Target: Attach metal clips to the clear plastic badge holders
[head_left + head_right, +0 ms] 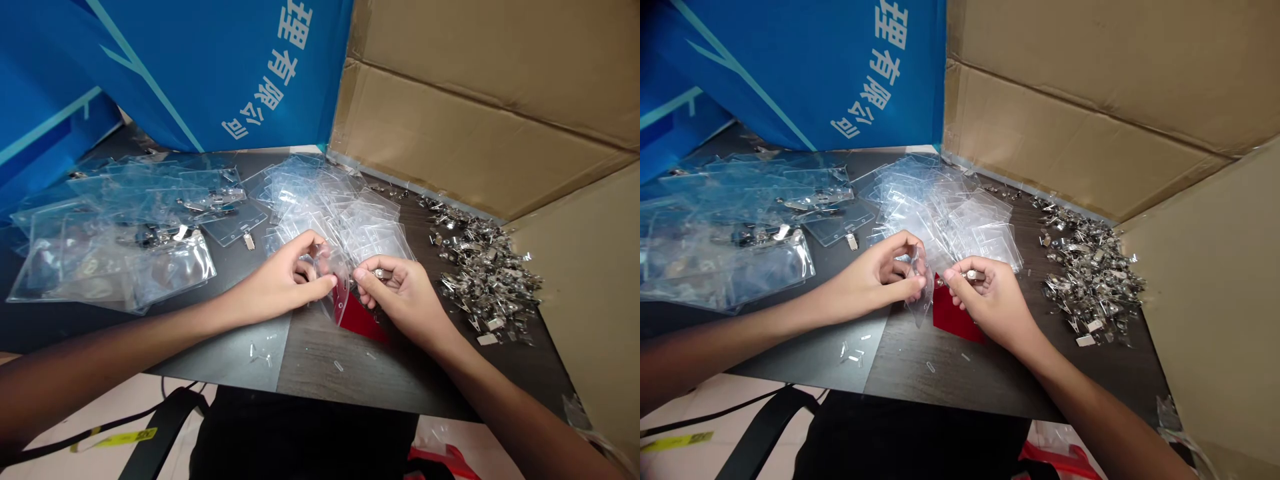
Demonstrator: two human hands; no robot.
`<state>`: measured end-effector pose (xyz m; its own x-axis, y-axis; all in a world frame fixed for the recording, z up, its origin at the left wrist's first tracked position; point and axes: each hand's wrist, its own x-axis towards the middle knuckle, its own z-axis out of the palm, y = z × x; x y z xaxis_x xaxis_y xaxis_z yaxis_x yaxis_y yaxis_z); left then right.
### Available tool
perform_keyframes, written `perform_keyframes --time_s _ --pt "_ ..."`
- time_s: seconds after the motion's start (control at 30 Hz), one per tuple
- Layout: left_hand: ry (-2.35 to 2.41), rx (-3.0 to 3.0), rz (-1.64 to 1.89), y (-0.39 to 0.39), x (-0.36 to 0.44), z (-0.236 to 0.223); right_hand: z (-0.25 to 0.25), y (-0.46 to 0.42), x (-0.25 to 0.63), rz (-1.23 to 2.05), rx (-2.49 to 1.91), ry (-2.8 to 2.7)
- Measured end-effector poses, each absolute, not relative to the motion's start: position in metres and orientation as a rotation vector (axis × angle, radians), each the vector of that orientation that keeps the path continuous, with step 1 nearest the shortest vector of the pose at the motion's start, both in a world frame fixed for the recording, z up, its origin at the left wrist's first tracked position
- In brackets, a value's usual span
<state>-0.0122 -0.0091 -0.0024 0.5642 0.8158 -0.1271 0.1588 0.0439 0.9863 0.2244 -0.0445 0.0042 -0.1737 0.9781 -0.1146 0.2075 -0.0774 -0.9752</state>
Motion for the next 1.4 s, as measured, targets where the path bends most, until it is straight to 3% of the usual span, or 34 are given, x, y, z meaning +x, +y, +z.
perform_keyframes --time_s 0.97,1.4 --pt "0.77 1.465 0.681 -0.013 -0.006 0.002 0.004 -0.049 0.219 1.483 -1.215 -1.394" --pt "0.638 1.409 0.722 -0.007 -0.013 0.007 0.01 -0.055 0.222 1.755 -1.067 -1.282"
